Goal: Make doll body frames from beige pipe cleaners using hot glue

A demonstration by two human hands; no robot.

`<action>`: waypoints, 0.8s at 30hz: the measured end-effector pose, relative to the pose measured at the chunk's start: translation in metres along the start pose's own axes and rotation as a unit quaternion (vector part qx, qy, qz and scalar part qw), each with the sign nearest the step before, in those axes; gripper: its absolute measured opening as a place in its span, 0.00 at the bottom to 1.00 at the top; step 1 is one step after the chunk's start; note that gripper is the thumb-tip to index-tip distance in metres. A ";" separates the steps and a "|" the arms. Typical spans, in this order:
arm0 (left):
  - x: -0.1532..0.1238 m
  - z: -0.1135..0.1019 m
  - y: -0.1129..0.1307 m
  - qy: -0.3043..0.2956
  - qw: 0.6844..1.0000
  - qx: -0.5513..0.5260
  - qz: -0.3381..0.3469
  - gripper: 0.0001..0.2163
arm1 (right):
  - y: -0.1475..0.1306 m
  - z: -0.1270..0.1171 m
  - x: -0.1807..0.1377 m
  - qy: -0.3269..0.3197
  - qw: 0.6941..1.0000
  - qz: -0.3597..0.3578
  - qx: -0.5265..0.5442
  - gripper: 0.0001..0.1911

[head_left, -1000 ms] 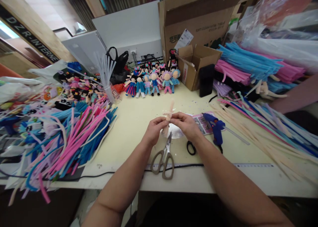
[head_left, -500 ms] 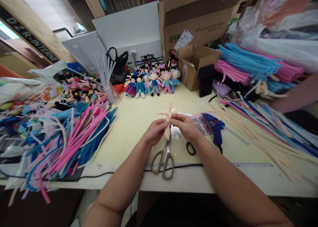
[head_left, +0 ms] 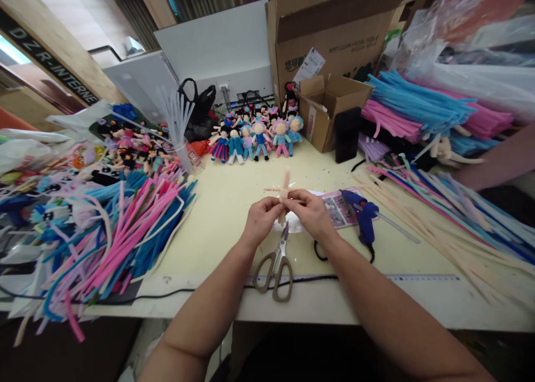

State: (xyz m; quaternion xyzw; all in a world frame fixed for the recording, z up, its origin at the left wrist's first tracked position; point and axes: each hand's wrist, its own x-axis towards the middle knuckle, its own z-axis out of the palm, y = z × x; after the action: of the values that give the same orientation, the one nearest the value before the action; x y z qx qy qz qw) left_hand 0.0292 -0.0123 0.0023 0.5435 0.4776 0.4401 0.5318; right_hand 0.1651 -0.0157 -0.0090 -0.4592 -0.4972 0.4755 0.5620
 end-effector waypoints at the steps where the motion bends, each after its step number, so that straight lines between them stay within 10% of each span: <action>1: 0.000 0.000 0.000 -0.003 1.000 0.004 0.000 0.09 | 0.001 0.000 0.000 -0.002 1.000 -0.002 0.007 0.11; 24: 0.003 -0.010 -0.005 -0.145 0.976 -0.141 -0.086 0.12 | -0.004 -0.007 0.002 -0.115 0.983 0.053 0.133 0.10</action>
State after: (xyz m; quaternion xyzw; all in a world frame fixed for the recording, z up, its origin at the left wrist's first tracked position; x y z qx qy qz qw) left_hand 0.0192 -0.0075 -0.0023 0.4778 0.3734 0.3729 0.7024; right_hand 0.1728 -0.0147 -0.0054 -0.3476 -0.4660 0.6162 0.5313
